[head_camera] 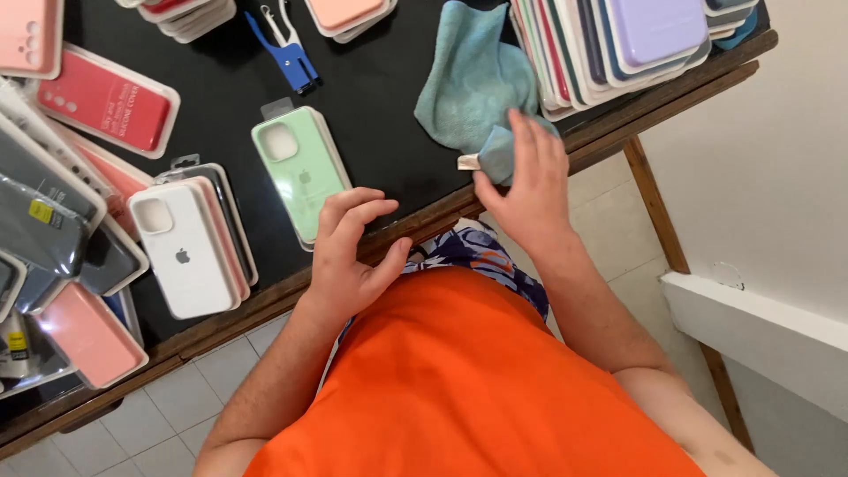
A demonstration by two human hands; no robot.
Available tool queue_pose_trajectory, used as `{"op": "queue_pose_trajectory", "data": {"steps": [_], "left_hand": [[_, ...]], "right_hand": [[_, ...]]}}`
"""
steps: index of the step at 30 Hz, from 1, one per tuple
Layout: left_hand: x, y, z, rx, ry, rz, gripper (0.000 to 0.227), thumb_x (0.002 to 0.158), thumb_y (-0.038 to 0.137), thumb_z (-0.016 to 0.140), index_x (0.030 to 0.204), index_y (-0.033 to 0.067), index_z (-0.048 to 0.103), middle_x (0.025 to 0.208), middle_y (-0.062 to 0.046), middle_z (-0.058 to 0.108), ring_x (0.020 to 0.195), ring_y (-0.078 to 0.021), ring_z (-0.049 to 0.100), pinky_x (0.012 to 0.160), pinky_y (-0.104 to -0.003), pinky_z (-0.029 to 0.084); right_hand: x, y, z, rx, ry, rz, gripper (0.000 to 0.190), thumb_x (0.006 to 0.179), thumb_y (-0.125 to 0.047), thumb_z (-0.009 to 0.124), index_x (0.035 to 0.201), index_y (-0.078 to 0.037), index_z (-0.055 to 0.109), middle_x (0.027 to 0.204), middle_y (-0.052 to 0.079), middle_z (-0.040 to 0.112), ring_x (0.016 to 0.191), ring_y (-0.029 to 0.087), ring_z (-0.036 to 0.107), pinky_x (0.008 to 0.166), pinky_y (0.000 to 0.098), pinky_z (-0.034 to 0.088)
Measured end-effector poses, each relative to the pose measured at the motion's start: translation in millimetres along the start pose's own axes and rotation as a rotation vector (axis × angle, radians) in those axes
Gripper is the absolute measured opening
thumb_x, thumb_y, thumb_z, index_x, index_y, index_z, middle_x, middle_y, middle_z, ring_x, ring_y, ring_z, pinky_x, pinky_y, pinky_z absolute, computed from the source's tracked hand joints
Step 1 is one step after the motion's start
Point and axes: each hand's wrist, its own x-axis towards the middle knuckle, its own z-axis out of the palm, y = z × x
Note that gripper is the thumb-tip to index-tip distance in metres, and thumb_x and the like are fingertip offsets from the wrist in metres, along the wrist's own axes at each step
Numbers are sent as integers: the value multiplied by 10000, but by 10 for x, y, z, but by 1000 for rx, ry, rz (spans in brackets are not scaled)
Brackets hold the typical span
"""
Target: Cleaning and organizing various smartphone cases on a service desk using a microfiber cloth.
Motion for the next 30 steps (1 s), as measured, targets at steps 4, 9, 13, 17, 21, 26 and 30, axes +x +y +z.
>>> {"op": "queue_pose_trajectory", "data": {"steps": [4,9,13,17,21,26,30], "left_hand": [[321,74,358,4,-64,-29,448,978,164,941,1396,114,787,1401,-110,632,1352,-388,698,1125,-511,622],[740,69,703,196,8,-32,571,1028,259,919,1523,95,684,1480,-154,575,1473,-448,562,1312,-600,410],[848,-2,858,342,-19,-100,526,1047,282,924,1480,68,716,1390,-161,631,1443,-464,584,1312,-658,373],[911,256,1092,425,74,-167,554,1010,232,956,1487,76,720,1450,-171,634,1518,-528,524,1324,-730,297],[1037,468,1381,266,109,-8,311,1073,168,872,1349,84,756,1365,-103,745,1507,-416,639,1343,-653,403],[1178,584,1551,228,44,59,291,1082,218,860,1333,118,753,1288,-38,786,1468,-353,679,1334,-580,406],[1163,571,1438,204,53,72,308,1085,252,875,1342,126,760,1284,-33,790,1441,-370,676,1234,-526,480]], "right_hand": [[192,215,125,127,-225,-37,829,899,-221,971,1635,-59,626,1324,196,666,1202,471,732,1051,564,600],[582,133,-227,441,-494,-186,749,1034,-258,892,1702,-117,583,1576,201,672,1445,443,693,1219,577,570],[796,244,-1161,711,-550,-246,268,1097,-105,765,1345,-142,861,1386,121,847,1354,397,789,1147,546,637],[885,1003,-1732,818,-265,-222,168,903,-125,839,1008,-5,894,1000,189,849,898,338,836,867,426,678],[1222,1038,-1912,389,-18,-117,509,1172,-401,703,1476,-14,572,1485,212,565,1384,365,566,1152,518,552],[1294,873,-1722,209,-313,-94,1083,1063,-651,849,1851,-124,324,1960,225,143,1873,442,208,1528,668,334],[1334,770,-1696,151,-304,-54,791,1091,-232,909,1762,-95,513,1926,190,275,1809,422,352,1421,617,443]]}}
